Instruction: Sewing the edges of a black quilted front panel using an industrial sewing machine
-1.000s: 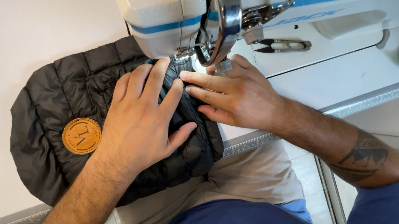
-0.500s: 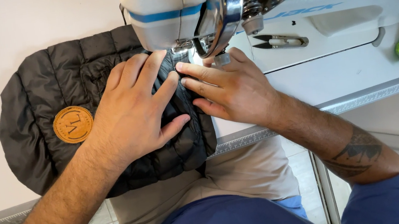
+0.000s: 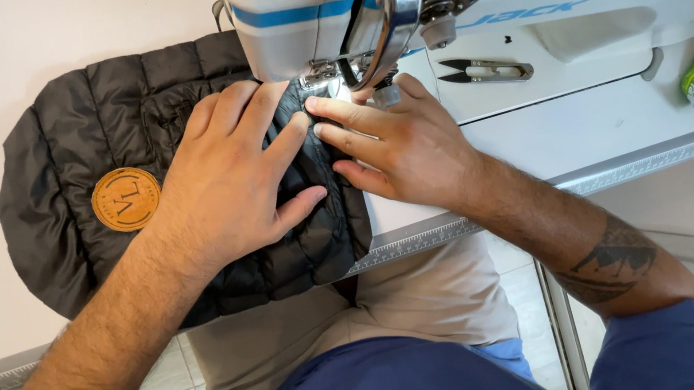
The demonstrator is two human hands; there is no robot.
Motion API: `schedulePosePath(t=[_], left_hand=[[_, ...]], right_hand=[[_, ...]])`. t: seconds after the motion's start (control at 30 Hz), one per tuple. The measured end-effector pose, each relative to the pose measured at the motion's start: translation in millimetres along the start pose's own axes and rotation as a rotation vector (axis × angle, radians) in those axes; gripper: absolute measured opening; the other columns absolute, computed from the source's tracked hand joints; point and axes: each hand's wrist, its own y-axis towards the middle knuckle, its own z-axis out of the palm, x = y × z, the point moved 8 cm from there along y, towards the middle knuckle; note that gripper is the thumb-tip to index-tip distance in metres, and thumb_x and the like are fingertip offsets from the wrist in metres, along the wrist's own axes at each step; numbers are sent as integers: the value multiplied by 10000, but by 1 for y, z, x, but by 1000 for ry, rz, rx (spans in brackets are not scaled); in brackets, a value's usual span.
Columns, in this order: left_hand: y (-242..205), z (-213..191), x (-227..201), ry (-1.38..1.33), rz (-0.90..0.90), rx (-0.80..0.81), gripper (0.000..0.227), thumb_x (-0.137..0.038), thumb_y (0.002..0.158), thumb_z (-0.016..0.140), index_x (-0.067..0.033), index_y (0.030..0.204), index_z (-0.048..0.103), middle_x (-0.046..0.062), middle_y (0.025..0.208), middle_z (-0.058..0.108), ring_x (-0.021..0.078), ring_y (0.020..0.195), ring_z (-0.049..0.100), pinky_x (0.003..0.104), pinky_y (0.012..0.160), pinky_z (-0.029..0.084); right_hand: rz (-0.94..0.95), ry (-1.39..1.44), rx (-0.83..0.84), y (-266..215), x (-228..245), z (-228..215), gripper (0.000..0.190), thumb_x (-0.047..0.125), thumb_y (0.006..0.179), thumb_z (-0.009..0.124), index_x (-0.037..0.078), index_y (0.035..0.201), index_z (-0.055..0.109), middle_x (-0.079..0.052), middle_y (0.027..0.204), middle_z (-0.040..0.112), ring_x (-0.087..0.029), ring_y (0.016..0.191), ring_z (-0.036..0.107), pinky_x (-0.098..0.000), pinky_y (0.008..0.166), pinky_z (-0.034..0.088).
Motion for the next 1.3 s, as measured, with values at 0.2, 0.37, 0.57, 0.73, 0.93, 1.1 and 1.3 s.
schedulePosePath(t=[0.2,0.37,0.57,0.73,0.93,1.1,1.3], left_hand=[[1,1,3,9,3,-5,635,-622,846,713,-79,1168,635,171,1262,579,352,1196,529,476,993,473],[2,1,3,15,2,-4,664,-621,845,711,-62,1195,641,182,1261,588,359,1203,528,483,1011,471],[-1,-8,0,8,-4,10,729,-618,827,737,-63,1288,632,172,1353,569,341,1242,525,477,1023,445],[-2,-16,-6,-10,43,0,610,-508,851,730,-82,1275,627,159,1391,567,327,1277,527,486,1022,422],[-3,-34,-27,-204,162,-16,414,-332,864,704,-48,1164,673,160,1355,595,326,1314,528,548,1085,397],[-8,-19,-53,-89,255,59,624,-477,679,843,-50,1115,717,51,1168,663,280,1269,519,487,1089,426],[-9,-25,-61,-152,281,-57,213,-243,823,848,-89,890,717,40,1016,626,257,1141,559,455,999,463]], right_hand=[[-3,-8,-6,1,-2,1,326,347,1051,669,122,1275,737,24,1501,605,-181,1020,702,-408,785,416],[-4,30,-22,-1,-3,-4,337,339,1050,689,98,1284,720,-5,1487,612,-225,1032,705,-440,775,435],[-21,20,-34,-7,-2,-17,254,277,1060,689,106,1242,734,11,1421,662,-301,842,530,-407,723,406],[-25,10,-46,-14,6,-23,222,229,1059,725,91,1232,731,-6,1409,666,-302,915,549,-397,740,413],[-8,167,-166,-14,23,-44,60,88,1023,718,39,1055,730,-63,1220,734,-292,1029,630,-386,751,407],[-13,272,-206,-23,36,-43,19,45,992,732,34,997,747,-98,1132,729,-353,1000,644,-409,738,428],[4,282,-210,-29,37,-39,43,41,1009,692,28,1001,733,-106,1143,714,-339,1007,643,-405,731,416]])
